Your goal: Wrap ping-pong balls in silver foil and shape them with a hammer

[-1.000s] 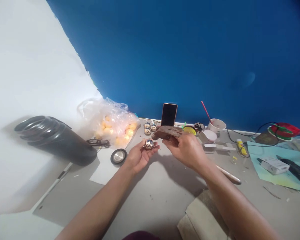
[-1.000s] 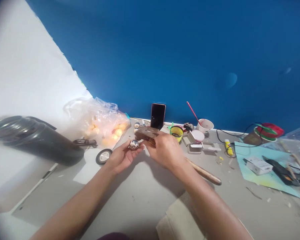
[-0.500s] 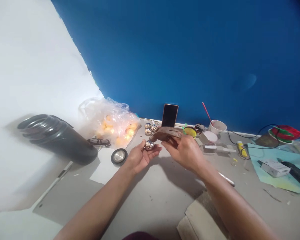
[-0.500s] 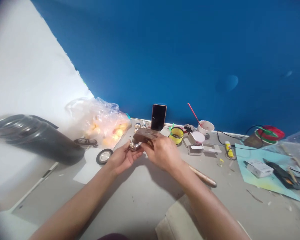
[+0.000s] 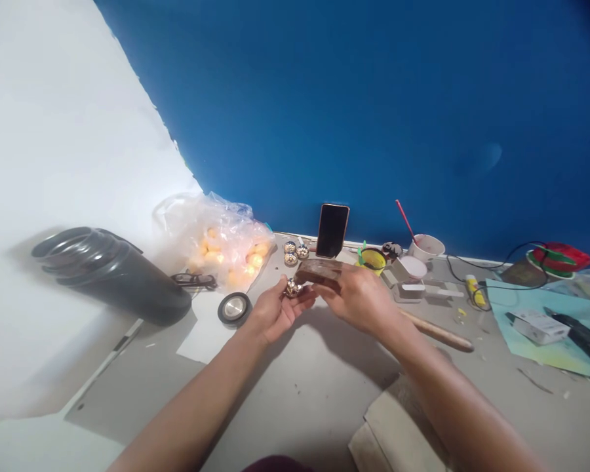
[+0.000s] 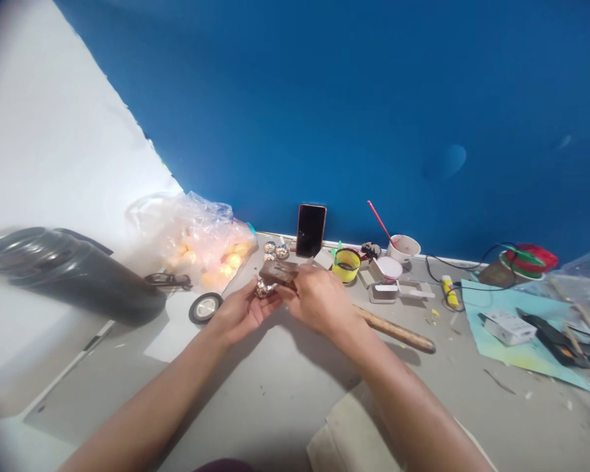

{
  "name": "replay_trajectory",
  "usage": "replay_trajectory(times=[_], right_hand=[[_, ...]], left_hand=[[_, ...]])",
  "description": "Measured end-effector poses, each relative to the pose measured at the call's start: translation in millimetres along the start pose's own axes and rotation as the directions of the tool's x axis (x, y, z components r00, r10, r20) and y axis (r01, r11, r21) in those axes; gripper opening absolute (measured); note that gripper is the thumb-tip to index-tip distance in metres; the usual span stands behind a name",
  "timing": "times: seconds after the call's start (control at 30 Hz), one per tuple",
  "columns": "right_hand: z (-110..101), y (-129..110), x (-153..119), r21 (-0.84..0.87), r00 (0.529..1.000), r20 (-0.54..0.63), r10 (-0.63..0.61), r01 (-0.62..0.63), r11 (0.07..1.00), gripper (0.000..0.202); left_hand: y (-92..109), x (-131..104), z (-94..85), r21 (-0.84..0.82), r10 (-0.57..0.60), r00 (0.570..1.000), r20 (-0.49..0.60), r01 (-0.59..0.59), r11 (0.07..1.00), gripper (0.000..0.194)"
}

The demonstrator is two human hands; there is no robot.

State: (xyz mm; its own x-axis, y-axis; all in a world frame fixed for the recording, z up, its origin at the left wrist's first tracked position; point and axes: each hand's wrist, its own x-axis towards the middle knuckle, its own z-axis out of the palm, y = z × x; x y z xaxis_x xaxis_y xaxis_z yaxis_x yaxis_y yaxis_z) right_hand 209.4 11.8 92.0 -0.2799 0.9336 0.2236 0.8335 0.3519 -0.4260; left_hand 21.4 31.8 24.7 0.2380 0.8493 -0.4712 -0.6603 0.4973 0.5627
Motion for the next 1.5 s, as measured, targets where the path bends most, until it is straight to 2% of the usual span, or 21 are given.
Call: replay_trajectory(times=[0.13,0.3,0.53,0.7,0.87,1.0,1.1,1.17,1.23,1.3,1.4,1.5], right_hand=[[-3.6,4.0,4.4,0.028,0.997,-0.038,0.074,-0.073,0.997,0.029],[5.3,15.9,14.1,-0.109,0.979,0.034,0.199,-0.194,0.975,0.029],[31.2,29.8,20.9,-0.220,0.962,0.213,0.169,-0.122,0.968,0.023],[48.7,28.4,19.3,-0.303,0.936,0.311,0.165,-0.067,0.951,0.023],[52.8,23.6,16.6,-0.328,0.913,0.389,0.124,0.011,0.945,0.025],[47.7,25.1,16.0,-0.286,0.905,0.420,0.069,0.060,0.956,0.023],[42.4,27.7,16.9,-0.165,0.950,0.310,0.040,0.012,0.986,0.016],[41.9,28.8,18.0,-0.061,0.985,0.166,0.043,-0.034,0.998,0.015],[44.8,29.7,19.1,0.051,1.000,0.020,0.024,-0.025,0.998,0.015],[49.6,30.2,19.5,0.156,0.990,-0.125,-0.059,0.078,0.985,0.013],[55.9,29.6,19.1,0.247,0.937,-0.283,-0.205,0.278,0.928,0.020],[59.2,26.9,18.2,0.263,0.903,-0.293,-0.313,0.391,0.882,0.039]], left_hand=[[4.1,-0.2,0.3,-0.019,-0.035,0.999,-0.008,0.035,0.999,0.037],[10.0,-1.6,0.2,-0.055,-0.043,0.998,0.040,0.046,0.997,0.040],[14.8,-3.4,0.1,-0.012,0.048,0.996,0.071,-0.048,0.999,0.038],[17.0,-2.7,-0.4,-0.015,0.107,0.994,0.036,-0.106,0.994,0.038],[17.7,0.4,-1.7,-0.041,0.107,0.994,0.007,-0.107,0.993,0.036],[17.2,-0.1,0.8,-0.079,0.110,0.994,-0.014,-0.111,0.991,0.043],[15.0,-1.7,3.5,-0.100,0.099,0.995,-0.011,-0.099,0.990,0.040],[12.6,-2.4,4.7,-0.102,0.091,0.996,0.014,-0.089,0.991,0.030],[9.8,-2.6,5.0,-0.081,0.089,0.995,0.045,-0.085,0.993,0.020],[7.1,-2.8,4.4,-0.045,0.097,0.992,0.083,-0.094,0.995,0.017],[3.5,-4.5,3.2,0.004,0.137,0.980,0.145,-0.139,0.990,0.021],[-0.6,-8.4,3.3,0.086,0.173,0.961,0.217,-0.196,0.977,0.031]])
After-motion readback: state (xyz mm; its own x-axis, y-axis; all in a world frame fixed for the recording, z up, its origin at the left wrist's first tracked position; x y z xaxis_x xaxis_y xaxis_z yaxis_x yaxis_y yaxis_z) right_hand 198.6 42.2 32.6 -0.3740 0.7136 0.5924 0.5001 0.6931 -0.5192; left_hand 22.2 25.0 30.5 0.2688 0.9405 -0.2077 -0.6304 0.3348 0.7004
